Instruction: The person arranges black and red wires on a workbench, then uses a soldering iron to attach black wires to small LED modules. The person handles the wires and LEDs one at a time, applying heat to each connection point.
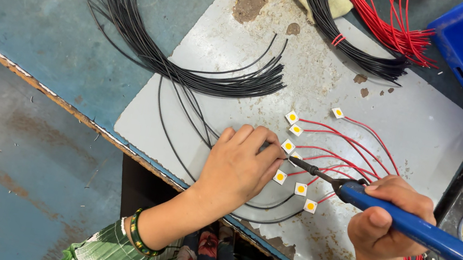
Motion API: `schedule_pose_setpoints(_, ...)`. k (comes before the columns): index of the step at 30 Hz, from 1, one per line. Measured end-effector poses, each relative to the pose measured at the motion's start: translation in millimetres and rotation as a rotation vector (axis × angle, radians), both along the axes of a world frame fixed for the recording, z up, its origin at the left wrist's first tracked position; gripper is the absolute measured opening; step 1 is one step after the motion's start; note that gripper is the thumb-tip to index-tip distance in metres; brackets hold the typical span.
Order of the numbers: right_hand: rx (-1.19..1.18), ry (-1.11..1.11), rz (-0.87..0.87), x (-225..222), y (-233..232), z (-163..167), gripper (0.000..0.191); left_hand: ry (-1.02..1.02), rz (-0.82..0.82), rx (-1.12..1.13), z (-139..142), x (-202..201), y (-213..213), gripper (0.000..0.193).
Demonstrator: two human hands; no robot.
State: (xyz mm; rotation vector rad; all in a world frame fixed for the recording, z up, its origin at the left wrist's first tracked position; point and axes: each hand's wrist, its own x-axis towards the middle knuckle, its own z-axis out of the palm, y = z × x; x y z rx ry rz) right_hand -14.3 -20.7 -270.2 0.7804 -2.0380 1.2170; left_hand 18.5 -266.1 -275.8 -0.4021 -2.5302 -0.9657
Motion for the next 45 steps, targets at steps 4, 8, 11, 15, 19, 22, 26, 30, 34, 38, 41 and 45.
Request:
schedule_pose_setpoints(4, 0.008, -0.01, -0.012, 1, -2, 4, 0.055, -0.009, -0.016, 0.011, 1, 1, -1, 0.014)
schedule_pose_setpoints(8, 0.034, 0.005, -0.019, 3, -4, 8, 0.054, -0.005, -0.03, 0.011, -1, 2, -2, 0.012)
schedule_pose_setpoints(11, 0.056, -0.003, 0.008, 3, -4, 10, 0.052, 0.0, -0.025, 0.005, -3, 3, -2, 0.013)
schedule_pose_setpoints(15, 0.067, -0.006, 0.049, 2, -4, 11, 0.048, 0.012, -0.011, 0.006, -7, 1, 0, 0.014)
schedule_pose_setpoints(19, 0.114, -0.023, -0.04, 4, -5, 14, 0.052, 0.012, 0.001, 0.0, -9, 0, 1, 0.013)
schedule_pose_setpoints(22, 0.125, -0.028, -0.131, 4, -10, 19, 0.052, 0.012, 0.004, -0.008, -9, 1, 1, 0.013)
schedule_pose_setpoints(26, 0.097, -0.1, -0.174, 2, -13, 27, 0.052, 0.01, 0.006, -0.03, -9, 0, 2, 0.013)
schedule_pose_setpoints(30, 0.098, -0.095, -0.178, 3, -16, 31, 0.052, 0.008, 0.013, -0.036, -8, 0, 3, 0.012)
schedule_pose_setpoints(34, 0.11, -0.064, -0.141, 6, -15, 28, 0.051, 0.01, 0.007, -0.032, -8, 0, 3, 0.012)
schedule_pose_setpoints(38, 0.181, 0.062, 0.018, 6, -12, 28, 0.046, 0.007, 0.007, -0.022, -8, 0, 1, 0.011)
schedule_pose_setpoints(41, 0.221, 0.06, 0.054, 7, -10, 29, 0.043, 0.008, 0.005, -0.016, -8, 1, 1, 0.011)
schedule_pose_setpoints(45, 0.209, 0.094, 0.058, 6, -9, 25, 0.044, 0.002, 0.006, -0.013, -7, 1, 0, 0.011)
